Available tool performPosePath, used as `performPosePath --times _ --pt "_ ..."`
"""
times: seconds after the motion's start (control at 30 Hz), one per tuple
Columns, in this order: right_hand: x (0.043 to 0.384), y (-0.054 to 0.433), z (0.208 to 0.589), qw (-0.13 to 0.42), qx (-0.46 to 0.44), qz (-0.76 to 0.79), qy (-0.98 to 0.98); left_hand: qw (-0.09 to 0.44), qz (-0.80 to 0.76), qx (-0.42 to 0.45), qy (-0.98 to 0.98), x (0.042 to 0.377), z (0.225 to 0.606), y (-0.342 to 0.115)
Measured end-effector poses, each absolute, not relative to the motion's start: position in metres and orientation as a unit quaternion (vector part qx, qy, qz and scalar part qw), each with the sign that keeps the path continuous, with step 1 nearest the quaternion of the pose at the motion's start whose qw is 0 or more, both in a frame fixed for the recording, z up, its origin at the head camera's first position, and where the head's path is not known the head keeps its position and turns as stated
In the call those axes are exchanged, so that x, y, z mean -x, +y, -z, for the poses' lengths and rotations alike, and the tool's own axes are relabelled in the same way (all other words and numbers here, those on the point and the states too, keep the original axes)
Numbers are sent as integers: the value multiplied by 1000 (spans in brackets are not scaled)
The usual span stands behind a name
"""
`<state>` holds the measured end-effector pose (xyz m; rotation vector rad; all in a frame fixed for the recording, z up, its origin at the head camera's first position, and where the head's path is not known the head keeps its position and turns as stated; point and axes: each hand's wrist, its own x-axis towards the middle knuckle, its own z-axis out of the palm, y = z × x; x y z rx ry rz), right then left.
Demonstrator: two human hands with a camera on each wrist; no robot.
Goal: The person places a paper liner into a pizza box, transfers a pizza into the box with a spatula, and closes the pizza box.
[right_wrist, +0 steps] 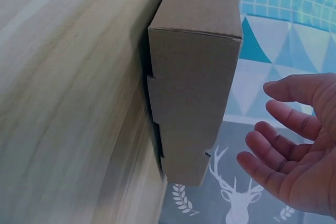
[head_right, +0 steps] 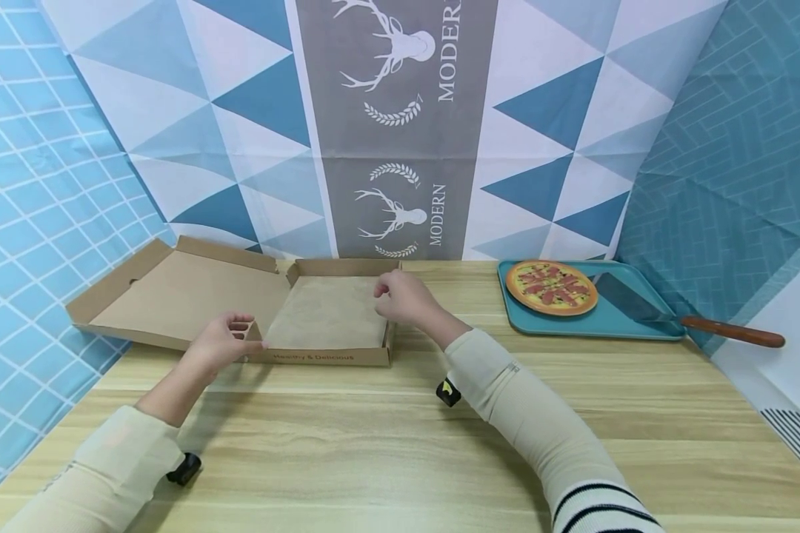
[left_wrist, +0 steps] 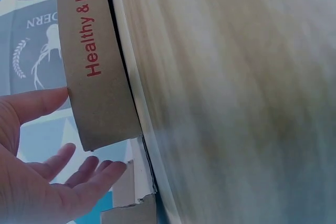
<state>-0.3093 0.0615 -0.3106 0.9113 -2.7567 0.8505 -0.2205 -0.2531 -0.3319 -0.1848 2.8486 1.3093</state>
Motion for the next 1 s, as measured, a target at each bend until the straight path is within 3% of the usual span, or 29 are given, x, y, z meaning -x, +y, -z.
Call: performPosePath --times 0.47,1.0 --pt "292 98 318 83 -286 -294 -908 -102 -308 -18 946 221 332 -243" --pt "278 124 318 122 -281 -254 -917 -153 -267 -110 945 229 322 -214"
